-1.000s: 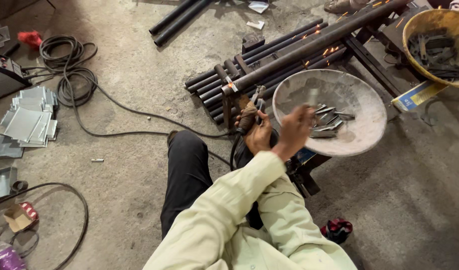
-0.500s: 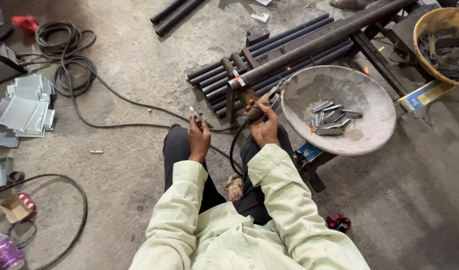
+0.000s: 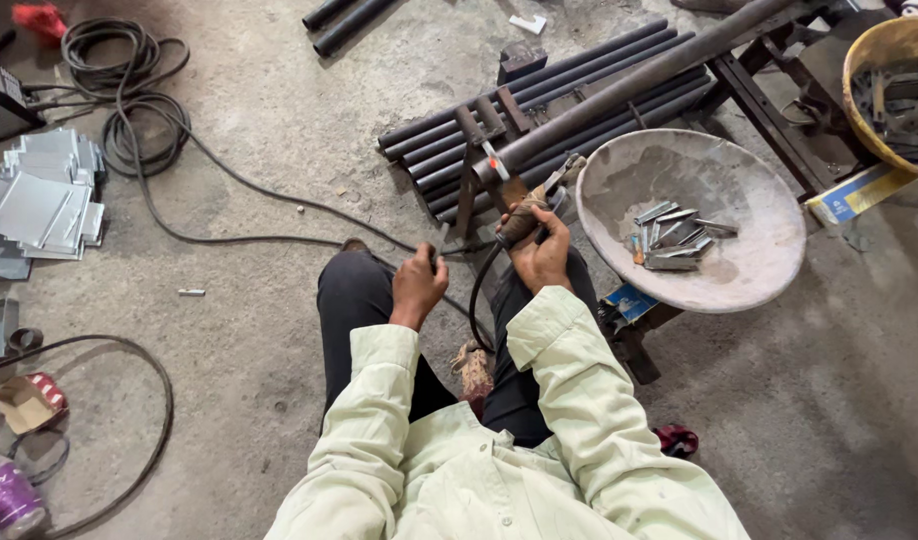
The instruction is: The person welds small metal components onto a larger pipe frame. They pick up individual metal pieces from a bowl and attach them one by one using a handheld welding torch.
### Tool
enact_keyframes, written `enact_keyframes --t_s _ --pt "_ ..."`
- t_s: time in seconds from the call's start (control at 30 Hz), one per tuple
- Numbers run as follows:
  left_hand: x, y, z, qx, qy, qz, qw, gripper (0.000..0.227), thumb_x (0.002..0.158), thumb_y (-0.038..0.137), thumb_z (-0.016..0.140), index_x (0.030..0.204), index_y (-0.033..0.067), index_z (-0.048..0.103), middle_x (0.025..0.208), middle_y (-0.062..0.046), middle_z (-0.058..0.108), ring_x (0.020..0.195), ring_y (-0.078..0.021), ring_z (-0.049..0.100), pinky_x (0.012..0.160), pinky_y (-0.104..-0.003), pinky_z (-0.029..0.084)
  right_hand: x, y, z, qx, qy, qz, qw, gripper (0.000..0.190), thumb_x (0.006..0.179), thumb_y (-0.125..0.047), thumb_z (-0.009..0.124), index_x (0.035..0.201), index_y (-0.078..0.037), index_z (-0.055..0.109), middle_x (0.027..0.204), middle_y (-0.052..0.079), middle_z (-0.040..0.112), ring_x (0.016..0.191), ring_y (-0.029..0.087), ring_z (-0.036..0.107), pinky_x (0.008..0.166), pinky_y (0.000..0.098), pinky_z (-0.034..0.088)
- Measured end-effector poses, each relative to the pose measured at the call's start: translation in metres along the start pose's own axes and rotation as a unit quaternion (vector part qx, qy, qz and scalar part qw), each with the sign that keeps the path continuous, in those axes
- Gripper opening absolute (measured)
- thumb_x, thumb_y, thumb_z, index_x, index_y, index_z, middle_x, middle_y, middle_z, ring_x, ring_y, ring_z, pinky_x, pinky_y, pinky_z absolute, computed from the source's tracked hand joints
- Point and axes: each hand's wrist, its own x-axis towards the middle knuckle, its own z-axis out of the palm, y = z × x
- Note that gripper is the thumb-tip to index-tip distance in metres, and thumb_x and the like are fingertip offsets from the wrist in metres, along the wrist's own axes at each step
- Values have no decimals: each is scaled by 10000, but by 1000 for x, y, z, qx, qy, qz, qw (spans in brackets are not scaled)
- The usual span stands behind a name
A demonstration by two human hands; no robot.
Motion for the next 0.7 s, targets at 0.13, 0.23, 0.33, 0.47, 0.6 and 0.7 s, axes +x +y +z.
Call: enact_keyframes --t_s 0.13,0.23,0.33,0.47,0.6,0.7 --pt "-4 17 -1 11 -31 -11 999 305 922 296 638 1133 79 677 894 -236 735 838 -437 715 755 -536 563 -4 -1 4 -7 5 7 1000 331 868 -198 628 1108 30 642 1029 159 669 942 324 649 874 486 520" --pt "-6 18 3 16 -25 3 1000 293 929 297 638 1120 78 679 901 -236 737 842 -442 711 753 -543 561 -6 -2 5 5 -8 9 1000 314 875 -191 623 1114 14 616 1039 159 664 953 332 645 882 497 516" --pt "-6 18 10 14 -24 20 999 274 937 295 634 1105 82 675 907 -230 737 838 -445 708 740 -548 562 -9 -2 6 -2 7 1 1000 344 866 -184 612 1153 6 614 1046 159 664 946 323 633 881 497 513" --pt "-13 16 14 38 -50 9 998 252 942 285 622 1110 99 651 899 -228 732 826 -456 698 727 -559 558 -6 -1 5 3 1 2 1000 331 875 -182 617 1153 -2 607 1053 156 657 959 326 629 887 494 508" --pt "-16 9 20 67 -80 26 994 226 941 286 615 1079 107 619 871 -210 730 816 -442 704 710 -563 554 -3 0 -2 3 8 1 1000 336 866 -176 623 1162 -16 613 1052 150 656 958 325 629 885 491 507" --pt "-15 6 23 73 -81 47 993 209 945 283 613 1061 109 613 871 -198 732 804 -435 709 701 -552 560 1 1 -8 2 -5 -12 1000 337 859 -180 623 1152 -14 606 1050 154 661 957 328 632 886 487 509"
